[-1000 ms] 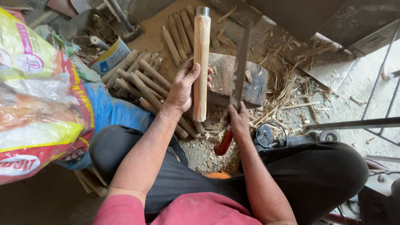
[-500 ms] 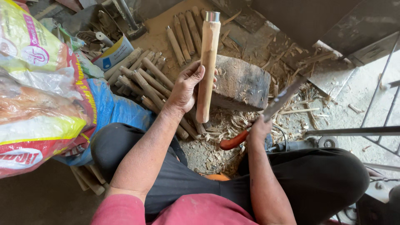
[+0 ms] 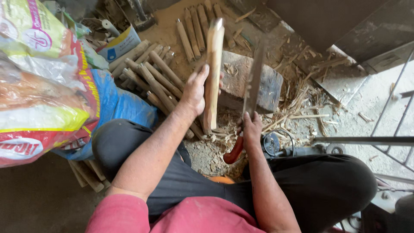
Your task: The person sits on the floor and uses a knife to shave and shape a cylindrical wooden dowel. They repeatedly rotate the dowel and remove thin shavings to smooth its surface.
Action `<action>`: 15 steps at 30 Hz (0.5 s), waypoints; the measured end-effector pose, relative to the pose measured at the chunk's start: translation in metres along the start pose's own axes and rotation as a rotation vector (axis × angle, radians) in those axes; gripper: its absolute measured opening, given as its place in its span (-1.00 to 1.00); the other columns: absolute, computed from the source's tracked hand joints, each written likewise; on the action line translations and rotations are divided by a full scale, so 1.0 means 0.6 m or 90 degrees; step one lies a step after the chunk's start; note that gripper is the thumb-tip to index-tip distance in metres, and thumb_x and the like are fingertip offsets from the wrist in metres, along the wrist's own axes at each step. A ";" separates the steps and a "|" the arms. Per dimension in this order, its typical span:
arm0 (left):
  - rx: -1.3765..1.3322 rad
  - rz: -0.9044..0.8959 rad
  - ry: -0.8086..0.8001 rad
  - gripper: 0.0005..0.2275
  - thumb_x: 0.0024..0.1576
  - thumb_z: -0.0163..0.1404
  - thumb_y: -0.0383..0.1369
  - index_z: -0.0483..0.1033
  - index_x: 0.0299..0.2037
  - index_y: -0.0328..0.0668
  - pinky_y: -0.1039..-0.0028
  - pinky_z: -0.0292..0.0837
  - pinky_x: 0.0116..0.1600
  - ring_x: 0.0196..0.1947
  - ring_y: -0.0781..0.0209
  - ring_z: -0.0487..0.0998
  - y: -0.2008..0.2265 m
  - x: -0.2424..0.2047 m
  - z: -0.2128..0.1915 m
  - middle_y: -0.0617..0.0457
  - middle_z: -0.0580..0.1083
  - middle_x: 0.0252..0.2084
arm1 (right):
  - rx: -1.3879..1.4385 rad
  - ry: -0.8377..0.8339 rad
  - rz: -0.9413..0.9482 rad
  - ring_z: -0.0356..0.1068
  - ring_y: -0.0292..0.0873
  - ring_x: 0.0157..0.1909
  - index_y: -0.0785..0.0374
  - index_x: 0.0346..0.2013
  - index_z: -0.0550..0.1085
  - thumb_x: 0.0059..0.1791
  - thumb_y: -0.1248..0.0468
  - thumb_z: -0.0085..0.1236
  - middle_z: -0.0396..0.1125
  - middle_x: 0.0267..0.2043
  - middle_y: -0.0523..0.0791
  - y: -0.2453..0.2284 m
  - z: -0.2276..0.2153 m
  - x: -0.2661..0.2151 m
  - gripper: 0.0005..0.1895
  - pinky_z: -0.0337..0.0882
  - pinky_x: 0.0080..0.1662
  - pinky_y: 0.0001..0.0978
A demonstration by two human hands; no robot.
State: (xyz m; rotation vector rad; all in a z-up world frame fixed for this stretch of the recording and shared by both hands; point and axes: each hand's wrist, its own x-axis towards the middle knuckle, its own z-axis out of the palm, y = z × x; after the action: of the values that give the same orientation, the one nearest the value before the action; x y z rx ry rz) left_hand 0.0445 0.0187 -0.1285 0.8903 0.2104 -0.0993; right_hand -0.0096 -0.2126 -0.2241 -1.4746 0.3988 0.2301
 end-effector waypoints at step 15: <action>0.333 0.011 0.505 -0.46 -0.02 0.18 -0.51 0.28 0.18 -0.42 0.19 0.54 -0.18 -0.27 -0.04 0.59 -0.162 0.033 -0.218 -0.23 0.51 -0.14 | -0.215 0.003 -0.168 0.29 -0.29 -0.54 0.29 -0.15 0.38 0.18 0.31 0.01 0.29 -0.48 -0.14 -0.041 0.076 0.044 -0.91 0.27 -0.52 -0.39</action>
State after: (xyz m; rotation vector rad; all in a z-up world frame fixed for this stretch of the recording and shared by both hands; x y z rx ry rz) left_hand 0.0284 0.0598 -0.2867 1.4232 0.9469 0.2352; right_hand 0.0298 -0.1719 -0.2097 -1.8413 0.1693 0.0855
